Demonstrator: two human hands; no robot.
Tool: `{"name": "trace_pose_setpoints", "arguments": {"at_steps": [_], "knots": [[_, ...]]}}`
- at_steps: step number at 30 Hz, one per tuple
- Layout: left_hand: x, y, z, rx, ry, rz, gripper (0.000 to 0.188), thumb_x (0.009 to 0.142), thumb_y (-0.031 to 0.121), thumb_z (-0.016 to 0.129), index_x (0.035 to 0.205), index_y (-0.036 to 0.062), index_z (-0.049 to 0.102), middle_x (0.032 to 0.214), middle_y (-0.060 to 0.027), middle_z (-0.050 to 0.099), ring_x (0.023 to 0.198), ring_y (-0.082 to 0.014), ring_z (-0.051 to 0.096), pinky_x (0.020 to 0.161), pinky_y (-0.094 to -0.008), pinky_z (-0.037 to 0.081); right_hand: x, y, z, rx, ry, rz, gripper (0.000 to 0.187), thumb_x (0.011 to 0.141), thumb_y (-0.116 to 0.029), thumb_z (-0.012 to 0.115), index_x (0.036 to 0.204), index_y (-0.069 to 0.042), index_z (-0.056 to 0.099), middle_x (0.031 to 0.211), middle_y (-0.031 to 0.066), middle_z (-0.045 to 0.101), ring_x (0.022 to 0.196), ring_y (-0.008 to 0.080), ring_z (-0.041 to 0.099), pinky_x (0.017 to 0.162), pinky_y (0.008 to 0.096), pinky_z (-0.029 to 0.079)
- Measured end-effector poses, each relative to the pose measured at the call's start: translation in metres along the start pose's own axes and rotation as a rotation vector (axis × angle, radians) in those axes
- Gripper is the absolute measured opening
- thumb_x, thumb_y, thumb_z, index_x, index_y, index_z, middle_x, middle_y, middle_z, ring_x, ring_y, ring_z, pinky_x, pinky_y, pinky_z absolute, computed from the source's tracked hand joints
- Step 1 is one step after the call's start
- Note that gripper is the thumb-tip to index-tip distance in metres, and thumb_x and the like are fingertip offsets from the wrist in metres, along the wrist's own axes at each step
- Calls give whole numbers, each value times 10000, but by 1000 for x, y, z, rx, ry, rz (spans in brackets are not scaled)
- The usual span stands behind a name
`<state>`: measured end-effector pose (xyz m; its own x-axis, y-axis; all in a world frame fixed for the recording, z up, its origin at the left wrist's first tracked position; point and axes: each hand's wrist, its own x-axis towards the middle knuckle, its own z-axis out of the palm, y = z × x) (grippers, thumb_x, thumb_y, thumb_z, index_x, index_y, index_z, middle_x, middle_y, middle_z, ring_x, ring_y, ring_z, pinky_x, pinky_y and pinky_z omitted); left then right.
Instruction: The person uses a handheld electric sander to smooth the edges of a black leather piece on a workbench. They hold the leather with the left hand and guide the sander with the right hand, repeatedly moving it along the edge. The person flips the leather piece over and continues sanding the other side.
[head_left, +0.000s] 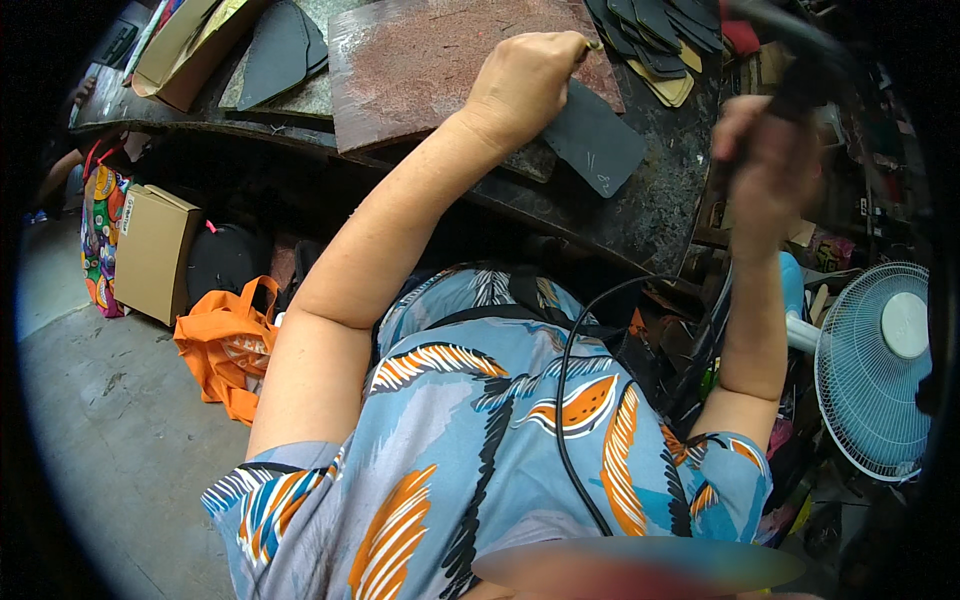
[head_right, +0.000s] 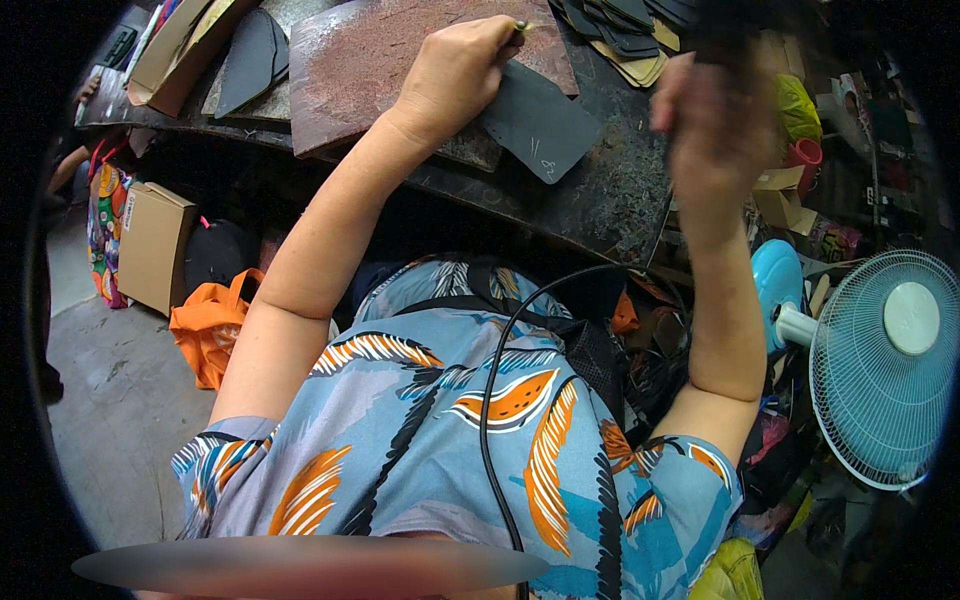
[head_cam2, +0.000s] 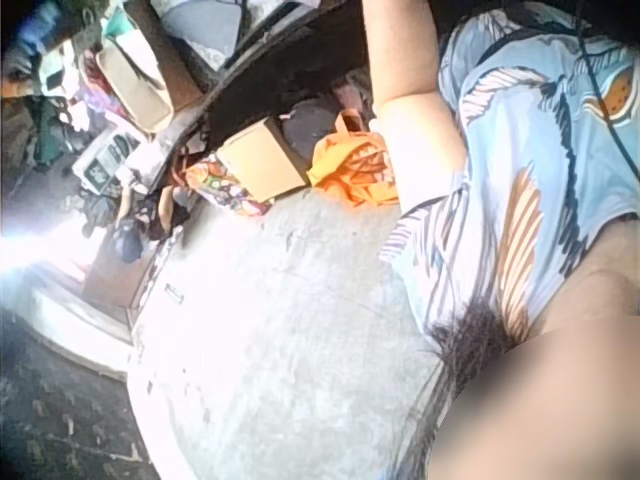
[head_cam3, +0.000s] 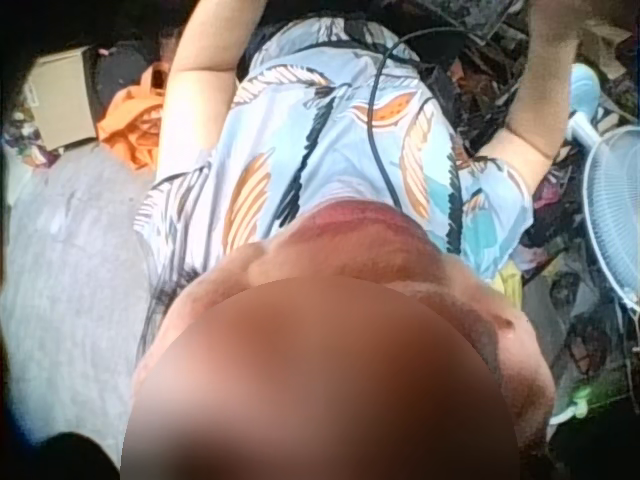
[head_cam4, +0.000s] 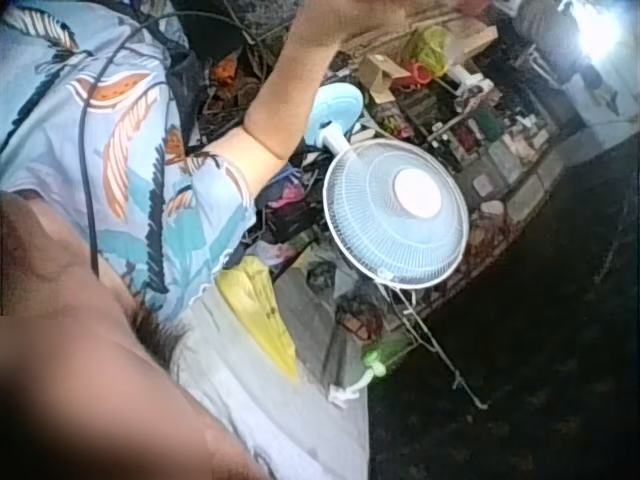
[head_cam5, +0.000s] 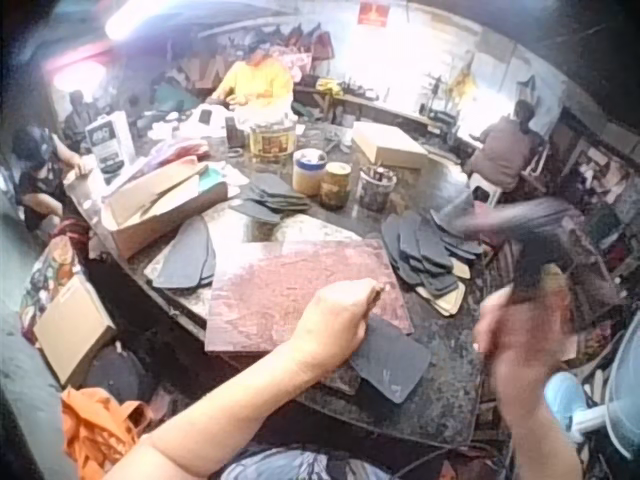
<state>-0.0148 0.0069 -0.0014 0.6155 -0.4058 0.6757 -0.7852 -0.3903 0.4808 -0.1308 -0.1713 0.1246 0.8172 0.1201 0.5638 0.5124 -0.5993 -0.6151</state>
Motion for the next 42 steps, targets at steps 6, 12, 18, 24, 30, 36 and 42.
{"name": "trace_pose_setpoints", "arguments": {"at_steps": [6, 12, 18, 24, 30, 36, 42], "knots": [[-5, -5, -1, -140, 70, -130, 118, 826, 40, 641, 934, 26, 596, 853, -172, 656, 832, -356, 659, 711, -432, 528, -38, 54, 14, -479, -178, 348, 442, 955, -423, 560, 1296, -142, 552, 951, 170, 702, 916, 354, 683, 759, 397, 527], [-7, -18, 0, -435, 75, -439, 133, 834, 116, 674, 934, 30, 693, 841, -134, 710, 788, -248, 708, 732, -330, 545, -46, 60, 17, -614, -265, 376, 454, 939, -434, 566, 1297, -155, 562, 949, 203, 691, 931, 391, 660, 780, 429, 525], [-6, -19, 3, -366, 84, -332, 157, 836, 146, 705, 945, 33, 694, 838, -139, 708, 783, -255, 708, 720, -333, 547, -51, 69, 19, -598, -271, 396, 467, 935, -446, 569, 1298, -151, 563, 938, 198, 694, 930, 385, 665, 776, 424, 523], [-4, -18, 2, -324, 15, -278, 148, 837, 136, 698, 951, 42, 686, 854, -163, 697, 823, -297, 697, 725, -359, 547, -17, 21, 5, -351, -145, 303, 419, 951, -305, 615, 1307, -90, 562, 903, 103, 695, 748, 181, 654, 656, 295, 509], [4, -10, 4, -88, -32, -28, 114, 802, 32, 635, 913, 25, 612, 841, -167, 667, 830, -349, 669, 712, -424, 540, 0, -7, -1, -63, 118, -29, 374, 1010, -277, 522, 1312, -57, 537, 746, 33, 579, 579, 71, 511, 525, 212, 418], [-2, -7, 13, -73, 83, -80, 116, 795, 26, 621, 909, 23, 603, 842, -180, 661, 835, -362, 661, 722, -437, 535, -38, 49, 10, -442, -141, 345, 400, 967, -364, 557, 1282, -118, 560, 910, 153, 673, 840, 303, 635, 702, 367, 506], [-8, -17, 7, -372, 81, -354, 130, 843, 105, 660, 950, 32, 667, 844, -148, 700, 801, -302, 700, 737, -371, 547, -48, 56, 18, -608, -254, 402, 439, 944, -442, 554, 1287, -168, 562, 950, 185, 695, 928, 393, 657, 785, 443, 518]]}}
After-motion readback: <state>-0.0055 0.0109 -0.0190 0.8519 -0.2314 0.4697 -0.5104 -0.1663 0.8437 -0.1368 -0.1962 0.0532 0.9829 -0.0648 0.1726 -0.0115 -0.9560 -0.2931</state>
